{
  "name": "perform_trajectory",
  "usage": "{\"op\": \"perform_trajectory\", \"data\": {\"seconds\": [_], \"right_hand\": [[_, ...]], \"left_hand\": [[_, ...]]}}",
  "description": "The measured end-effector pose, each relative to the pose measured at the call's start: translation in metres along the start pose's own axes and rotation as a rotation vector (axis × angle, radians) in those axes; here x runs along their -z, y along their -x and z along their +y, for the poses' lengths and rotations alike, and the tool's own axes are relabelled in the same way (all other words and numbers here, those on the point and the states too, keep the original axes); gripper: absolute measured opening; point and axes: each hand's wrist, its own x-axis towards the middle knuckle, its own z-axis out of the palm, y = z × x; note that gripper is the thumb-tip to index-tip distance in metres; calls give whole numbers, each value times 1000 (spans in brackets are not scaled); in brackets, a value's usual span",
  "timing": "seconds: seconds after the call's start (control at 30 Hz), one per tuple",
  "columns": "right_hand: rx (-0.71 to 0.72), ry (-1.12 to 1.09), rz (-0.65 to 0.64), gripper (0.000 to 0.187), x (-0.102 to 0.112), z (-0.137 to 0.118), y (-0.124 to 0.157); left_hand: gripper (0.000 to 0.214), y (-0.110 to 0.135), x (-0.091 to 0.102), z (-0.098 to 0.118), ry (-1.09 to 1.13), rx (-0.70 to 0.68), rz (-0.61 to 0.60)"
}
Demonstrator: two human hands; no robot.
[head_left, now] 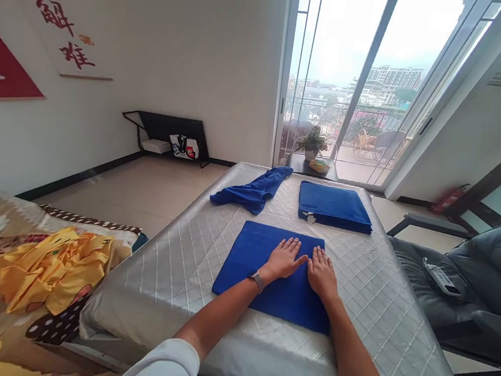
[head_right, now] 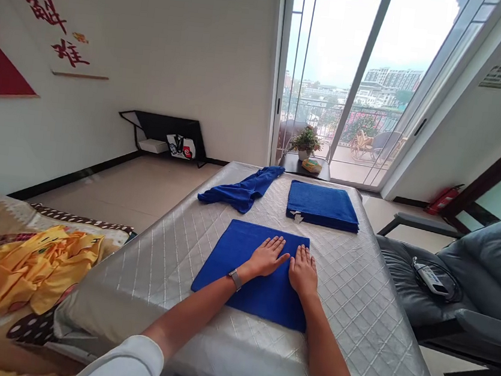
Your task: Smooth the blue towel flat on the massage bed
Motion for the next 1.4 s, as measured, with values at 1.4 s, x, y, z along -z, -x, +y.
{"op": "perform_trajectory", "data": {"seconds": [1.4], "right_hand": [[14,17,8,64,4,-7,54]], "left_hand": [[76,106,33,-52,-63,114,-33]]}}
